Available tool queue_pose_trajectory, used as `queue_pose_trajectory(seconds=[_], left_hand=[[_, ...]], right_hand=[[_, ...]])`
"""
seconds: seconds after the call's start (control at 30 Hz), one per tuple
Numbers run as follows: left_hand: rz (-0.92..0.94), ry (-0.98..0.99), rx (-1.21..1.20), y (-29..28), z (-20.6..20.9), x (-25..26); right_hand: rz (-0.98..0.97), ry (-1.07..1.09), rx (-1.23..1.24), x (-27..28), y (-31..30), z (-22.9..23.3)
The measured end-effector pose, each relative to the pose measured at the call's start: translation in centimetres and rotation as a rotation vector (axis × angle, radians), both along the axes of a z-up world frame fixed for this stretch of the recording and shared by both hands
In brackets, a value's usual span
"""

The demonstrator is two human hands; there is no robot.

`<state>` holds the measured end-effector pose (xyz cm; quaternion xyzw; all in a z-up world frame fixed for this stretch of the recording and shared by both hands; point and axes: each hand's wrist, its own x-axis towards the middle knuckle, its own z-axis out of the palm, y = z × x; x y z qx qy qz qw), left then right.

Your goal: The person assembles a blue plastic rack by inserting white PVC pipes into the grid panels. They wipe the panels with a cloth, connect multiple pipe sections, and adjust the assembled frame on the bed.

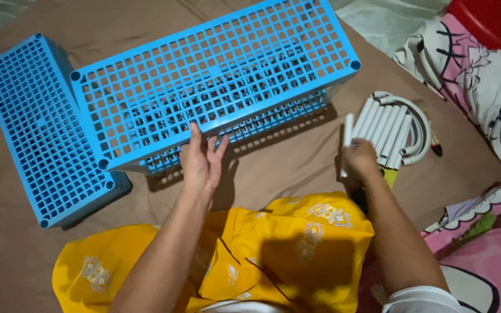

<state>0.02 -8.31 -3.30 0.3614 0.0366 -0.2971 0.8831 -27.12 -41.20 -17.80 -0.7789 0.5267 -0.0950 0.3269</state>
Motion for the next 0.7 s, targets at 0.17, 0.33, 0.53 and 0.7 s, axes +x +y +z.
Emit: queue_pose_trajectory(seconds=[0.17, 0.33, 0.53, 0.7], left_hand=[[-0.007, -0.097, -0.084, -0.1, -1.6, 3.3], [-0.204, -0.144, -0.025, 4.6, -2.9, 9.2], [-0.358, -0.189, 0.078, 6.5, 0.4, 17.0], [-0.174, -0.176, 0.144, 5.2, 1.2, 14.1]], right_hand=[[-0.291, -0.918, 0.607, 1.8, -4.6, 7.4], [-0.135, -0.923, 0.445, 3.6, -3.8, 16.5], [-0.011, -0.713, 0.160, 7.1, -0.9, 21.0], [0.087, -0.663, 0.046, 8.8, 0.6, 21.9]])
